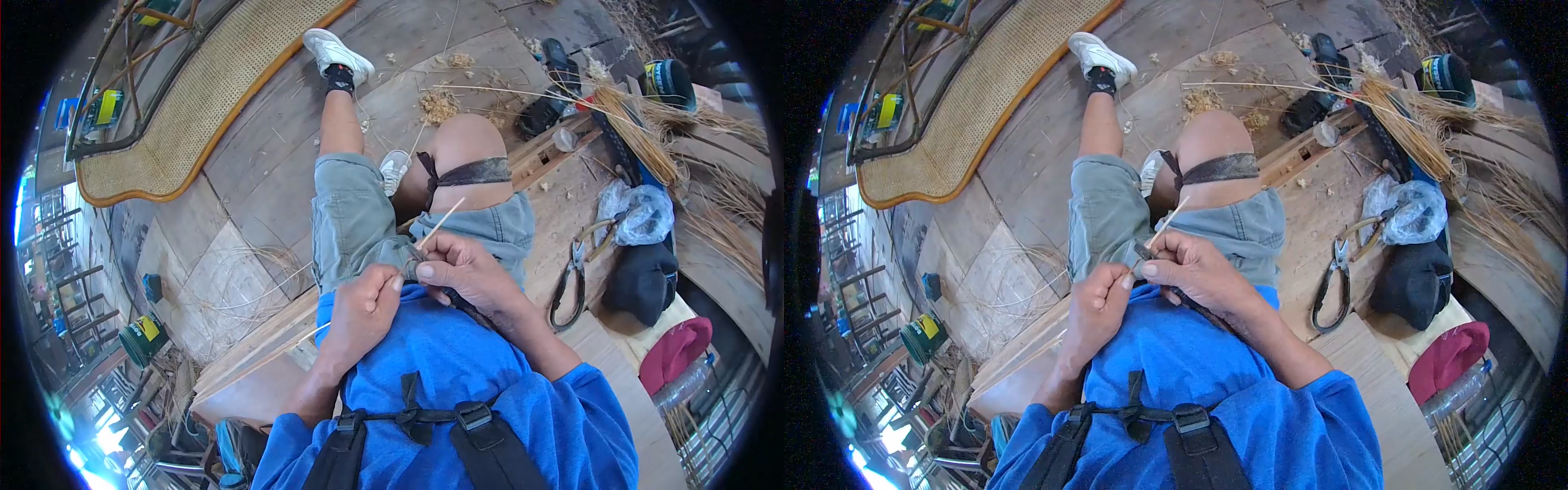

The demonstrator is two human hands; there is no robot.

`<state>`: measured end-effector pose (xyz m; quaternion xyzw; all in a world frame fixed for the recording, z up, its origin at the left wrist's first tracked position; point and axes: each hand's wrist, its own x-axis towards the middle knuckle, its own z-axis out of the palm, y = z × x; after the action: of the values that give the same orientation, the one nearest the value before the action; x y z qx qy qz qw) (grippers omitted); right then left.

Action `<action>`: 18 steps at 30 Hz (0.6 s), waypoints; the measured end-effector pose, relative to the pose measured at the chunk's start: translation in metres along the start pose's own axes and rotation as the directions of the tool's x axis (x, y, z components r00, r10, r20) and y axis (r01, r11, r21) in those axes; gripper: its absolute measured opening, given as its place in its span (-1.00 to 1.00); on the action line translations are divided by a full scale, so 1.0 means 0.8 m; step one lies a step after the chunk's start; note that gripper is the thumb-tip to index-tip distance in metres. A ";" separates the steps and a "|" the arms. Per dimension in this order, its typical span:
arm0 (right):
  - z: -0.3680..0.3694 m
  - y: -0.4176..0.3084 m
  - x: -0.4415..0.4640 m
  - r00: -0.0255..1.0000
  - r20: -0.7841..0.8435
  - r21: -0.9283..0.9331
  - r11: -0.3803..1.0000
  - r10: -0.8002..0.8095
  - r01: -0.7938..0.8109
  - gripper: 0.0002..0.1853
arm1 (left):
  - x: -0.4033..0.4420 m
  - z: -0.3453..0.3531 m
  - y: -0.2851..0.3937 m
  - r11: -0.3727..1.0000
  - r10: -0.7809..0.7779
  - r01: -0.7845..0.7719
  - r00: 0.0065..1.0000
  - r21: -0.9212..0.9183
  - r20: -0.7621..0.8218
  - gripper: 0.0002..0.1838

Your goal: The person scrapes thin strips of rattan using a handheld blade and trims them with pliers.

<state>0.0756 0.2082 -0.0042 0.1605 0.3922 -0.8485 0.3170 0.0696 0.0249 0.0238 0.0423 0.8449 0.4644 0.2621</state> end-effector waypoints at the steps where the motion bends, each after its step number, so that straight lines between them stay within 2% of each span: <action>1: -0.001 0.000 0.001 1.000 -0.001 0.005 1.000 0.000 0.000 -0.75 | -0.005 -0.003 -0.003 0.999 0.024 -0.023 1.000 0.024 -0.018 -0.87; 6: -0.004 0.006 0.002 0.999 -0.003 0.050 0.998 0.039 -0.039 -0.69 | -0.045 -0.023 -0.021 0.977 0.115 -0.108 0.993 0.184 -0.029 -0.89; 7: 0.002 0.000 0.000 0.998 0.015 0.003 0.998 0.061 -0.061 -0.70 | -0.053 -0.027 -0.021 0.979 0.051 -0.043 0.998 0.201 -0.032 -0.90; 10: -0.004 0.006 0.002 1.000 0.024 0.069 0.998 0.008 -0.009 -0.71 | -0.067 -0.042 -0.029 0.981 -0.002 0.004 1.000 0.193 -0.012 -0.89; 11: -0.005 0.003 0.001 1.000 0.009 0.072 0.997 0.010 -0.010 -0.71 | -0.068 -0.043 -0.029 0.985 0.042 -0.037 0.999 0.166 -0.025 -0.88; 14: -0.006 -0.002 -0.004 1.000 -0.017 0.054 0.999 0.003 -0.002 -0.74 | -0.059 -0.050 -0.009 0.979 -0.036 0.025 0.998 0.200 0.053 -0.87; 16: -0.014 -0.004 -0.011 0.999 -0.025 -0.005 1.000 -0.027 0.026 -0.76 | -0.061 -0.057 -0.017 0.983 -0.006 -0.009 0.996 0.182 0.085 -0.87; 17: -0.036 -0.030 -0.014 0.907 -0.412 -0.447 0.887 -0.087 -0.118 -0.76 | -0.066 -0.064 -0.023 0.985 0.012 -0.030 0.994 0.172 0.105 -0.86; 18: -0.083 -0.054 -0.035 0.859 -0.458 -0.301 0.949 -0.230 0.093 -0.77 | -0.079 -0.079 -0.031 0.992 -0.054 0.046 0.997 0.120 0.059 -0.87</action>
<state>0.0695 0.2921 -0.0073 0.2909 0.5827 -0.7431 0.1536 0.0977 -0.0569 0.0563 0.0511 0.8632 0.4051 0.2969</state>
